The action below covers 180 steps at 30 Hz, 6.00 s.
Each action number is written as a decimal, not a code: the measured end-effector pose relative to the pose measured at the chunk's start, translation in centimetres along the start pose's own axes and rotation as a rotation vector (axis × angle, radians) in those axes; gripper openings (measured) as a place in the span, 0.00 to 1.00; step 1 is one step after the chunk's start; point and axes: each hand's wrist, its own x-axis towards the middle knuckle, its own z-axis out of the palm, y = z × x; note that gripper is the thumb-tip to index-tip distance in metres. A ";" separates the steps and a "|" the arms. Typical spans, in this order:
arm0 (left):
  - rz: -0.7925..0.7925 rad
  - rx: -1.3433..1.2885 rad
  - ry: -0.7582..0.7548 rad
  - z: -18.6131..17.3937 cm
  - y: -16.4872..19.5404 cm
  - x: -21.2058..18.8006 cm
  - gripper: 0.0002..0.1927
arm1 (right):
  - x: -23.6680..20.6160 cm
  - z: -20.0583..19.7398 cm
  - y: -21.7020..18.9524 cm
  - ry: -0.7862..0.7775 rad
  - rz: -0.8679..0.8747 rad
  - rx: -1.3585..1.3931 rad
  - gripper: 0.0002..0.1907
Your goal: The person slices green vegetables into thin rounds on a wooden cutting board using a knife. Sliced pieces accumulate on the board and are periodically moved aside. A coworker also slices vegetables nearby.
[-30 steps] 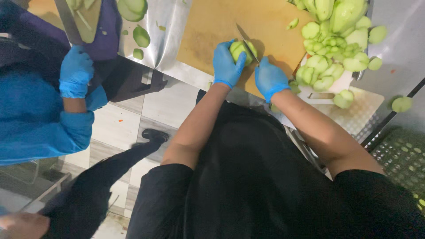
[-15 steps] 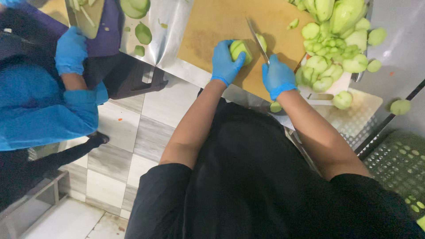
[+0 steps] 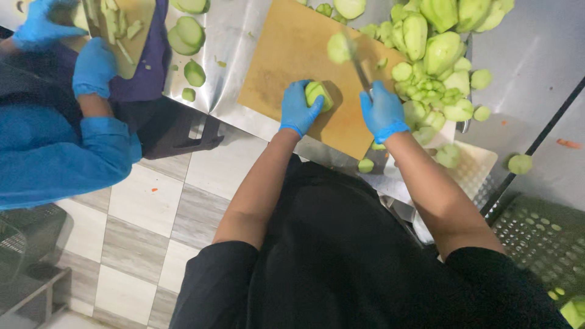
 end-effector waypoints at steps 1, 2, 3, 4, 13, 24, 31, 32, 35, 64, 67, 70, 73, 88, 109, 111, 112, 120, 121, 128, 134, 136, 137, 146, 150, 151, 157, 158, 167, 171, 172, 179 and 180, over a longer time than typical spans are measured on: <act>-0.015 0.008 -0.009 0.0 0.0 0.0 0.29 | 0.2 0.2 -0.1 -0.052 0.018 -0.084 0.14; -0.007 0.003 -0.008 -0.1 -0.1 0.0 0.29 | 0.5 0.3 -0.1 -0.108 0.035 -0.166 0.14; -0.002 0.001 -0.010 -0.1 -0.1 -0.1 0.29 | 0.6 0.5 0.0 -0.016 0.073 -0.106 0.14; 0.002 -0.002 -0.013 -0.1 -0.2 -0.1 0.29 | 0.7 0.6 0.2 0.076 0.111 -0.045 0.14; 0.009 -0.015 0.001 0.1 -0.2 -0.3 0.29 | 0.9 0.5 0.5 -0.189 0.012 -0.318 0.14; -0.050 -0.025 0.094 0.9 0.6 -1.2 0.28 | -4.9 2.1 -7.3 -0.259 -0.048 -0.200 0.18; -0.011 -0.045 0.087 0.2 1.1 -1.4 0.28 | -5.0 1.6 -8.5 -0.289 -0.012 -0.253 0.16; 0.000 -0.044 0.093 0.1 1.1 -1.4 0.28 | -5.0 1.7 -8.4 -0.303 -0.008 -0.259 0.16; 0.021 -0.040 0.099 0.0 1.2 -1.3 0.28 | -4.7 2.5 -7.5 -0.319 -0.002 -0.286 0.19; -0.126 0.113 0.083 -4.0 3.5 0.1 0.28 | 1.2 6.1 -5.8 -0.255 -0.053 -0.482 0.23; -0.131 0.098 0.114 -4.1 3.7 0.2 0.28 | 1.6 6.0 -5.6 -0.298 -0.040 -0.486 0.22; -0.151 0.099 0.082 -3.9 3.4 0.2 0.28 | 1.9 6.3 -5.4 -0.323 -0.018 -0.588 0.22; -0.117 0.082 0.114 -4.0 3.2 0.2 0.29 | 2.1 6.9 -5.9 -0.173 -0.056 -0.547 0.22; -0.010 0.038 0.183 2.8 0.5 -0.9 0.30 | -2.1 6.3 0.9 -0.407 -0.033 -0.372 0.21; 0.051 0.052 0.239 3.7 -0.7 -2.3 0.30 | -3.6 -0.3 -7.3 -0.414 -0.078 -0.329 0.17; 0.030 0.033 0.262 3.8 -0.6 -2.4 0.29 | -3.7 -0.2 -7.1 -0.406 -0.078 -0.329 0.17; 0.018 0.023 0.271 3.8 -0.6 -2.5 0.28 | -3.8 0.1 -7.0 -0.414 -0.068 -0.339 0.17; 0.020 0.010 0.288 4.1 -1.1 -2.4 0.28 | -3.3 4.8 -3.4 -0.454 -0.014 -0.360 0.19; 0.011 0.001 0.284 4.2 -1.0 -2.6 0.28 | -3.1 5.1 -3.1 -0.451 -0.021 -0.357 0.19; 0.073 -0.018 0.365 4.3 -1.0 -2.8 0.27 | -2.2 1.7 -4.4 -0.404 -0.114 -0.227 0.17; 0.061 -0.025 0.349 4.5 -1.1 -3.1 0.27 | -3.5 -0.3 -7.4 -0.450 -0.074 -0.325 0.17; 0.051 -0.022 0.331 4.5 -1.1 -3.0 0.27 | -3.7 -0.3 -7.5 -0.430 -0.104 -0.344 0.18; 0.057 -0.026 0.335 4.4 -1.1 -3.0 0.27 | -3.7 -0.1 -7.4 -0.420 -0.119 -0.349 0.18; 0.100 -0.099 0.365 4.0 -1.3 -3.2 0.20 | -3.3 4.4 -4.3 -0.454 -0.077 -0.349 0.18; 0.122 -0.074 0.393 4.3 -1.4 -3.0 0.20 | -2.6 4.8 -4.2 -0.466 -0.042 -0.319 0.18; 0.127 -0.065 0.400 4.3 -1.4 -2.9 0.20 | -2.3 4.1 -4.3 -0.478 -0.061 -0.314 0.18; 0.126 -0.100 0.384 4.0 -1.2 -3.1 0.20 | -3.2 0.4 -6.7 -0.437 -0.095 -0.264 0.17; 0.116 -0.093 0.375 4.0 -1.1 -3.1 0.20 | -3.5 0.1 -7.1 -0.430 -0.119 -0.266 0.17; 0.128 -0.082 0.390 3.9 -0.8 -3.0 0.17 | -3.9 0.8 -8.0 -0.431 -0.069 -0.329 0.16; 0.124 -0.111 0.379 3.9 -0.9 -3.1 0.12 | -4.0 3.3 -6.1 -0.418 -0.036 -0.327 0.18; 0.127 -0.111 0.386 3.9 -0.9 -3.1 0.11 | -4.0 4.2 -5.5 -0.402 -0.046 -0.310 0.18; 0.133 -0.060 0.434 3.0 0.4 -2.9 0.13 | -2.5 7.4 -2.5 -0.444 -0.027 -0.319 0.17; 0.123 -0.070 0.442 2.8 0.7 -2.9 0.14 | -2.0 6.7 -2.4 -0.486 -0.055 -0.281 0.17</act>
